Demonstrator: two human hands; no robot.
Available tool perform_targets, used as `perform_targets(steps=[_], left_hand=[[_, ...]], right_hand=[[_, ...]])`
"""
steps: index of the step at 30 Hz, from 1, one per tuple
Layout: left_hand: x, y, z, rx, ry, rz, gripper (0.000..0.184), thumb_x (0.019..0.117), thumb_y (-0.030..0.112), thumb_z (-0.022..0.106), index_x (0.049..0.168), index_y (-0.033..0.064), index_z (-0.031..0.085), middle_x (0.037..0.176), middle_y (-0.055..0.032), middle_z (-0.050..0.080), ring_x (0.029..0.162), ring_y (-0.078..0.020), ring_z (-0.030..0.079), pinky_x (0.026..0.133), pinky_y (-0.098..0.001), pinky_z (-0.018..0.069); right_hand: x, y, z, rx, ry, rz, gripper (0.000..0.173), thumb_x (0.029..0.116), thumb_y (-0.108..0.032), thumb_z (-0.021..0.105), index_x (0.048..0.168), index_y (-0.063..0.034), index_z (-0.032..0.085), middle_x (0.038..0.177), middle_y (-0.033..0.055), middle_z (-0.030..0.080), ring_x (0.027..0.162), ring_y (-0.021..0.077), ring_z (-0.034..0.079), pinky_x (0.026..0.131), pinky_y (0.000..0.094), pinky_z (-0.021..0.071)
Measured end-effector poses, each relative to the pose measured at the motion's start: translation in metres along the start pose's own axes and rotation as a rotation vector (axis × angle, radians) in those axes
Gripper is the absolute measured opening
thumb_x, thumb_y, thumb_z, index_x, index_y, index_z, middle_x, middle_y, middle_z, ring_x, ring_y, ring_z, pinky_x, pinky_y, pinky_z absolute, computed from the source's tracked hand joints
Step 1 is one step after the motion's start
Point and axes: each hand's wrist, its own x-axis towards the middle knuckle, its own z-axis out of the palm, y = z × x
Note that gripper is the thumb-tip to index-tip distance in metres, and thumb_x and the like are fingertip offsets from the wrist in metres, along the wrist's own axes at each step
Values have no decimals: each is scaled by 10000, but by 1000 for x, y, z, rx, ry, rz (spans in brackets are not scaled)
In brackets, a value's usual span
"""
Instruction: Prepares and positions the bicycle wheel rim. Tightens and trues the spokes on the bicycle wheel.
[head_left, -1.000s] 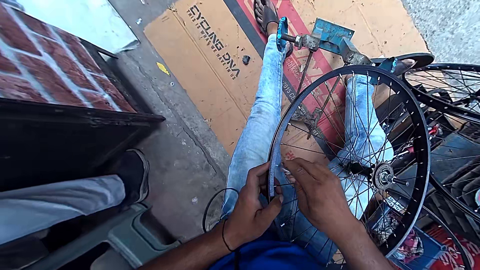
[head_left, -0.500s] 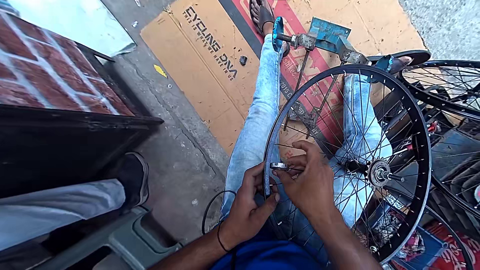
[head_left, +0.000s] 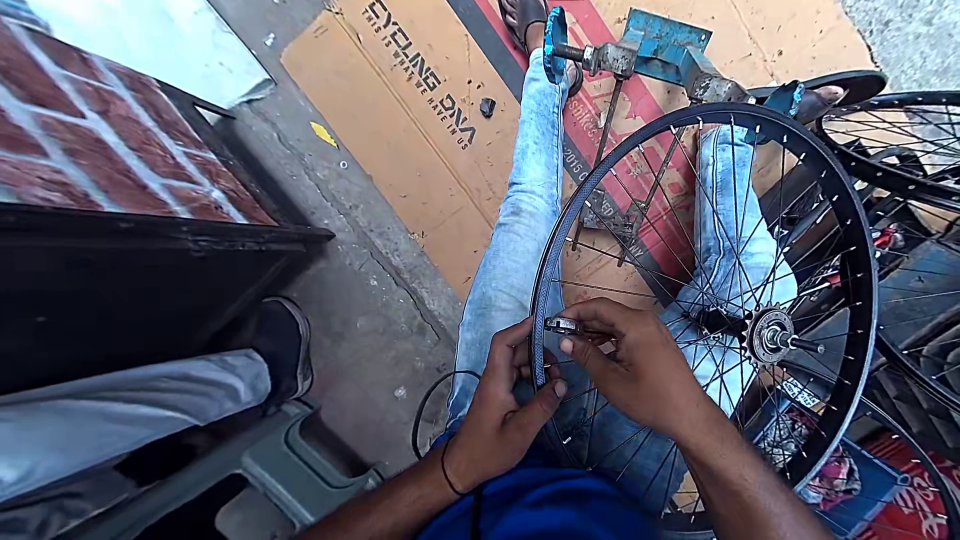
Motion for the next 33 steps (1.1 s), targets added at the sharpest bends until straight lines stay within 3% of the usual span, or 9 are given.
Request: perform_targets(steps=[4, 9, 11, 13, 16, 19, 22, 26, 33], left_hand=[[-6, -3, 1, -25, 18, -38, 650, 957, 166, 653, 1516, 215, 326, 1103, -88, 666, 879, -206, 693, 724, -312, 611], [-1, -6, -5, 93, 53, -16, 664, 898, 180, 702, 1472, 172, 370, 1049, -48, 691, 864, -184, 701, 729, -300, 611], [3, -3, -8, 176, 99, 13, 581, 880, 198, 711, 1399, 169, 453, 1134, -23, 678, 854, -166, 686, 736, -300, 602], [11, 2, -10, 195, 153, -1, 427, 898, 194, 703, 1291, 162, 539, 1159, -27, 662, 848, -155, 689, 732, -294, 610], [24, 5, -9, 226, 211, -19, 272, 899, 173, 677, 1145, 142, 563, 961, 2, 698, 749, -120, 681, 648, -264, 588], [31, 10, -5, 258, 195, -76, 563, 854, 116, 631, 1381, 145, 436, 894, 10, 696, 722, -127, 682, 626, -276, 589], [35, 10, -9, 327, 159, -112, 749, 856, 141, 604, 1557, 177, 342, 880, 21, 704, 696, -120, 676, 610, -291, 589], [31, 7, -14, 347, 124, -65, 609, 922, 163, 565, 1518, 142, 445, 869, 8, 686, 686, -123, 667, 592, -295, 598], [32, 6, -14, 290, 116, -57, 599, 925, 142, 578, 1509, 128, 447, 859, -6, 675, 673, -136, 659, 585, -286, 593]], right_hand=[[-6, 4, 15, -270, 113, -160, 226, 1000, -320, 659, 1122, -160, 763, 1147, -54, 760, 966, 69, 727, 793, 324, 617], [3, 11, 17, -667, 193, -428, 210, 1024, -204, 598, 1107, -75, 741, 990, 66, 759, 824, 208, 738, 700, 358, 610], [3, 15, 10, -728, 242, -430, 212, 1018, -170, 584, 1114, -72, 745, 1013, 79, 767, 818, 224, 746, 670, 359, 607], [0, 21, 3, -697, 323, -414, 226, 1035, -192, 584, 1130, -84, 758, 1082, 80, 770, 881, 214, 757, 708, 354, 612], [1, 24, -2, -606, 453, -421, 235, 1039, -208, 607, 1149, -75, 766, 1195, 95, 749, 1005, 218, 748, 842, 360, 614], [11, 27, -1, -642, 409, -339, 240, 1033, -183, 590, 1173, -92, 763, 1219, 82, 741, 1107, 240, 722, 973, 424, 577], [18, 31, -4, -618, 306, -283, 231, 1029, -182, 584, 1156, -123, 767, 1111, 40, 767, 981, 199, 745, 840, 405, 610], [16, 33, -8, -517, 233, -222, 240, 1053, -236, 562, 1170, -166, 760, 1041, -6, 768, 848, 150, 735, 692, 382, 601], [18, 33, -10, -485, 180, -267, 245, 1061, -214, 532, 1183, -164, 738, 989, -9, 751, 851, 143, 717, 714, 377, 592]])
